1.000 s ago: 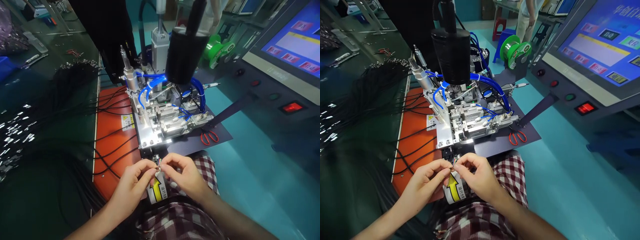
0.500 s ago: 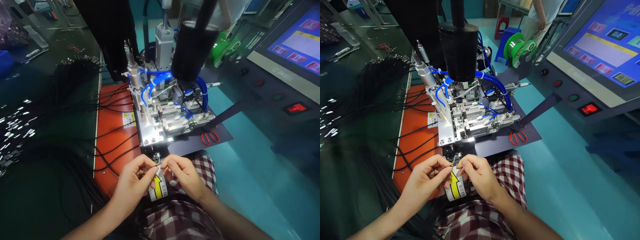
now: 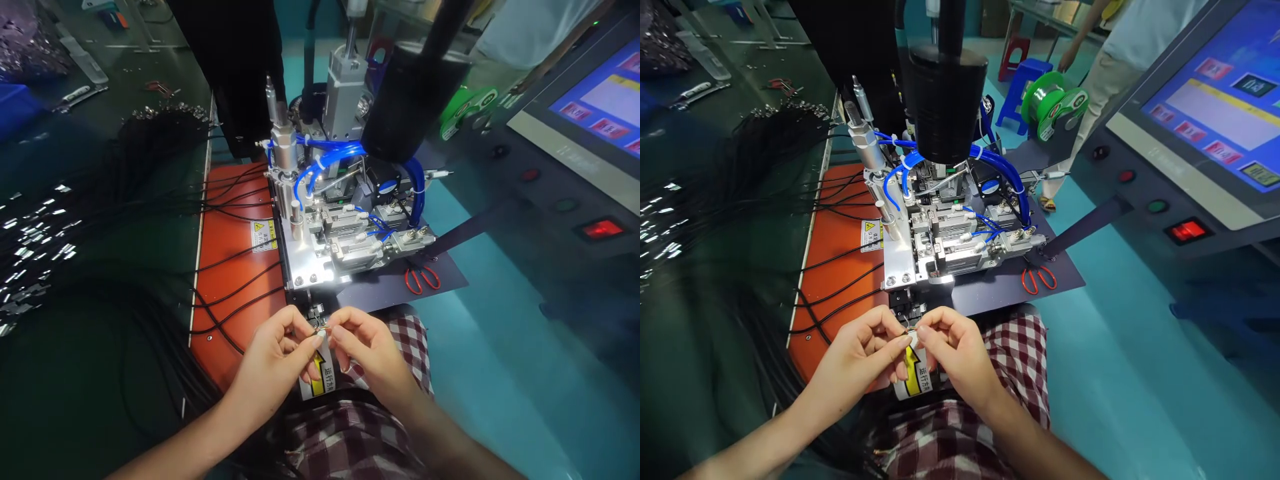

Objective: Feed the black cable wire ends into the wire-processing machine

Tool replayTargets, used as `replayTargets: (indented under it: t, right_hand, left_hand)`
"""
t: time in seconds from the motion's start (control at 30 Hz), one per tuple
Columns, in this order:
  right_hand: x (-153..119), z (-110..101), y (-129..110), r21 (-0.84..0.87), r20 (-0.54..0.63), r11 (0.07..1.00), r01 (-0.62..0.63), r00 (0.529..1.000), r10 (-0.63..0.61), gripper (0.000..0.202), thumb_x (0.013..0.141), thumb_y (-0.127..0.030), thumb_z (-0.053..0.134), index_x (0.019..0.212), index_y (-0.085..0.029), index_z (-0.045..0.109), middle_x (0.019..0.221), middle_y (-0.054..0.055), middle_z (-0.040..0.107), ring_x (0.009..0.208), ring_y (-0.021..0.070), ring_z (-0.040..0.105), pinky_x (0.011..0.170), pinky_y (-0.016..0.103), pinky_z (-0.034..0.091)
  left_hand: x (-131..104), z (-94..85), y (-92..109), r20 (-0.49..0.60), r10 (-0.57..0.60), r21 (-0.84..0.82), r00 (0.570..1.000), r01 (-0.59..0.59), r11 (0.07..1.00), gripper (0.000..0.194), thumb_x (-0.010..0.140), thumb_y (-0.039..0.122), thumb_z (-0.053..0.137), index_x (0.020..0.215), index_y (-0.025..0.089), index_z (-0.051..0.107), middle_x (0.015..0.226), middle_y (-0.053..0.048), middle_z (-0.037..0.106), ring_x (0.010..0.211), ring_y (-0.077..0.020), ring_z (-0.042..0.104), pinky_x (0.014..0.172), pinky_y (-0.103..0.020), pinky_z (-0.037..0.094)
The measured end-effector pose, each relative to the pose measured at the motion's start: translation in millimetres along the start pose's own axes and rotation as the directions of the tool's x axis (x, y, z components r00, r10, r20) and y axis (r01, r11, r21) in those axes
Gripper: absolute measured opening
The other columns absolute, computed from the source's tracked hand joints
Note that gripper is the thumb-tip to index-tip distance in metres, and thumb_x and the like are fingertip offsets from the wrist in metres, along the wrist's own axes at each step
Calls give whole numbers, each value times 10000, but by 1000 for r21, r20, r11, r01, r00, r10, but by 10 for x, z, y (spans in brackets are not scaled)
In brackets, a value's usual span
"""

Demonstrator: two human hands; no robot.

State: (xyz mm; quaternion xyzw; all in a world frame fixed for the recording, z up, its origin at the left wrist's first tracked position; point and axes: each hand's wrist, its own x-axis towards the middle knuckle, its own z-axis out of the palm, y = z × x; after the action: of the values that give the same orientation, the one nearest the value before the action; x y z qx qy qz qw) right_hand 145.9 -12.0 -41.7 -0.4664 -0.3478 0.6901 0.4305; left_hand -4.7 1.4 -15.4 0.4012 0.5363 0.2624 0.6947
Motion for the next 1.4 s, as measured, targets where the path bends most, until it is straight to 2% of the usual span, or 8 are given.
replayTargets:
  t: [0.23, 0.37, 0.5, 0.63, 0.8, 1.0, 1.23, 1.4]
  right_hand:
    - [31, 6, 13, -21, -48, 999, 27, 998, -28, 236, 752, -395, 673, 757, -177, 583, 533, -60, 457, 444, 81, 394, 455, 220, 345]
    - [29, 11, 11, -18, -53, 999, 41, 998, -42, 225, 766, -385, 661, 764, -175, 581, 541, -56, 460, 464, 88, 407, 475, 225, 346]
    - [28, -1, 2, -30, -15, 998, 52, 999, -53, 218, 802, -370, 622, 737, -172, 557, 547, -53, 459, 473, 86, 396, 484, 224, 330]
    - [56, -55, -1, -126, 23, 988, 85, 996, -83, 225, 827, -365, 586, 712, -179, 532, 543, -62, 408, 466, 84, 347, 458, 217, 295]
    - [104, -136, -20, -278, 128, 932, 233, 971, -204, 163, 861, -287, 546, 739, -180, 528, 664, -24, 470, 577, 106, 419, 540, 228, 354]
    - [151, -173, -73, -295, 266, 900, 321, 932, -245, 144, 878, -234, 510, 749, -172, 530, 689, -17, 483, 628, 115, 430, 595, 241, 371]
    - [194, -178, -87, -282, 275, 904, 323, 929, -246, 131, 875, -210, 505, 752, -173, 529, 697, -18, 485, 634, 116, 433, 604, 240, 366]
    - [212, -171, -42, -236, 248, 924, 300, 938, -242, 150, 878, -246, 516, 747, -174, 521, 702, -19, 468, 630, 112, 430, 599, 237, 373]
  left_hand:
    - [28, -51, -42, 112, -16, -67, 994, 24, 997, 248, 793, 344, 615, 748, 184, 430, 508, 21, 620, 428, -96, 567, 436, -182, 405]
    - [34, -53, -32, 124, -47, -84, 991, 58, 995, 270, 789, 358, 623, 748, 187, 419, 491, 18, 617, 407, -90, 550, 416, -166, 381]
    - [17, -53, -6, 117, -25, -27, 993, 29, 999, 251, 793, 355, 617, 748, 182, 441, 460, 63, 533, 373, -54, 460, 377, -135, 305]
    - [13, -64, 7, 146, 33, 13, 989, -35, 999, 194, 810, 348, 599, 829, 165, 537, 500, 93, 424, 372, -22, 334, 359, -130, 260]
    - [31, -72, 0, 217, -19, 9, 976, 17, 1000, 199, 816, 342, 591, 791, 144, 584, 607, 9, 586, 425, -52, 497, 356, -129, 251]
    - [32, -52, 3, 155, -47, 7, 987, 46, 999, 173, 773, 291, 646, 705, 140, 597, 490, 38, 556, 386, -21, 415, 352, -106, 248]
    - [42, -16, 38, 114, -110, -55, 987, 117, 992, 191, 742, 314, 662, 758, 144, 578, 460, 8, 600, 346, -54, 457, 334, -127, 256]
    - [56, -13, 15, 47, -143, -85, 989, 146, 986, 199, 738, 328, 660, 778, 151, 579, 390, 60, 498, 329, -32, 339, 342, -132, 210]
